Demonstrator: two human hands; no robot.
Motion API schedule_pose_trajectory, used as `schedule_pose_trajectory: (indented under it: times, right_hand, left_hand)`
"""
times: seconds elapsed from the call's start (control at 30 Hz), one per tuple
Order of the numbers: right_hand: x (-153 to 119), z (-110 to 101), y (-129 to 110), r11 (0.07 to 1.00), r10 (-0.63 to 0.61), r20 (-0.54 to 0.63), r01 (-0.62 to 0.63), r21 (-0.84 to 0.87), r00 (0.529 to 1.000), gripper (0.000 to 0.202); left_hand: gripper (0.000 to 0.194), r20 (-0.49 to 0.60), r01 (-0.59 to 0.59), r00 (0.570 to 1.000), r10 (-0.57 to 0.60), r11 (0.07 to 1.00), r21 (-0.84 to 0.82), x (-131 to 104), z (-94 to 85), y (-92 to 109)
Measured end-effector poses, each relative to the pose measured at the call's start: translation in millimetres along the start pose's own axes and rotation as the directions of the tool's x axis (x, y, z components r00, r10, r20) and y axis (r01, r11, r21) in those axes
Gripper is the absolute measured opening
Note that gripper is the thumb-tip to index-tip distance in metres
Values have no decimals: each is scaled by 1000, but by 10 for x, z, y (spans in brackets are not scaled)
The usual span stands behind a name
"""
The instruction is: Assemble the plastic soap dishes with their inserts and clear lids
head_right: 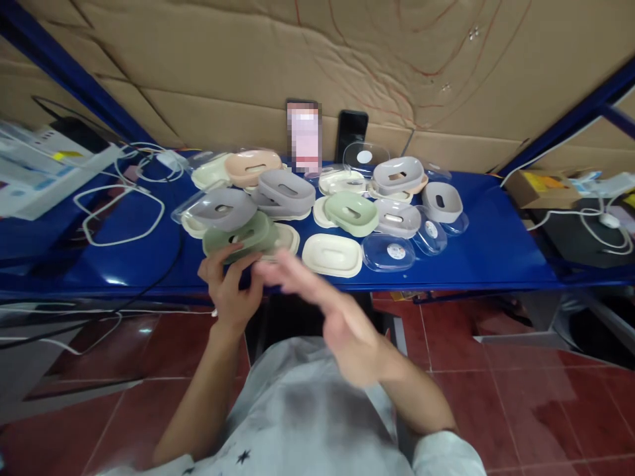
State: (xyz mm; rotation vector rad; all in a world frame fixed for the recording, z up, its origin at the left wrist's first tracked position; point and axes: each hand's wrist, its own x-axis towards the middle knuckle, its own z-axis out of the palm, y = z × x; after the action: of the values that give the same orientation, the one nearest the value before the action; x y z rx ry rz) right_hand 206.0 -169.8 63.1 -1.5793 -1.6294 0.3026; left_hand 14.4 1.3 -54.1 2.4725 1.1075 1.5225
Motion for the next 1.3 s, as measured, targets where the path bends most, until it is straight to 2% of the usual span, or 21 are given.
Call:
schedule_pose_trajectory:
  times: [0.1, 0.17, 0.23, 0.33, 0.5, 0.7, 0.77, 0.93, 1.0, 1.17, 1.3]
  right_hand:
    - [166, 170, 462, 996, -6, -4, 6, 94, 1000, 59]
    - [189, 240, 729, 998, -50, -25, 51, 21, 998, 58]
    - [179, 279, 934, 995, -82, -12, 81, -65, 997, 55]
    - [163, 311, 1099, 995, -57, -1, 57, -85, 998, 50]
    - [150, 357, 1113, 997, -58, -11, 57, -60, 998, 42]
    - [115, 431, 1096, 985, -76, -4, 75, -154, 997, 33]
    - [112, 447, 1099, 979, -96, -7, 93, -182, 995, 33]
    - [112, 450, 1100, 963, -133, 0, 129, -235, 991, 32]
    - [104, 443, 1112, 963, -121, 26, 124, -239, 992, 34]
    - [78, 440, 1160, 960, -129, 42, 135, -245, 991, 38]
    - [85, 444, 1142, 954, -140, 52, 149, -261, 989, 34]
  left_hand:
    - [26, 108, -63, 991, 80, 986, -151, 25, 1, 189]
    - [31, 225, -141, 956, 187, 968, -208, 55, 41, 321]
    - [33, 319, -208, 911, 262, 959, -194, 92, 101, 412]
    - [36, 406, -246, 870, 279, 960, -134, 134, 181, 449]
    - [32, 450, -228, 852, 268, 963, -142, 137, 220, 419]
    - [33, 510, -184, 825, 244, 969, -165, 113, 213, 418]
    - [34, 488, -179, 837, 249, 966, -185, 117, 201, 421]
    - [28, 317, -82, 929, 193, 940, -330, 194, 196, 509]
    - [24, 316, -56, 931, 185, 926, -374, 238, 239, 572]
    - [11, 337, -81, 908, 249, 894, -441, 284, 398, 677]
    - [7, 316, -79, 918, 239, 892, -445, 268, 387, 675]
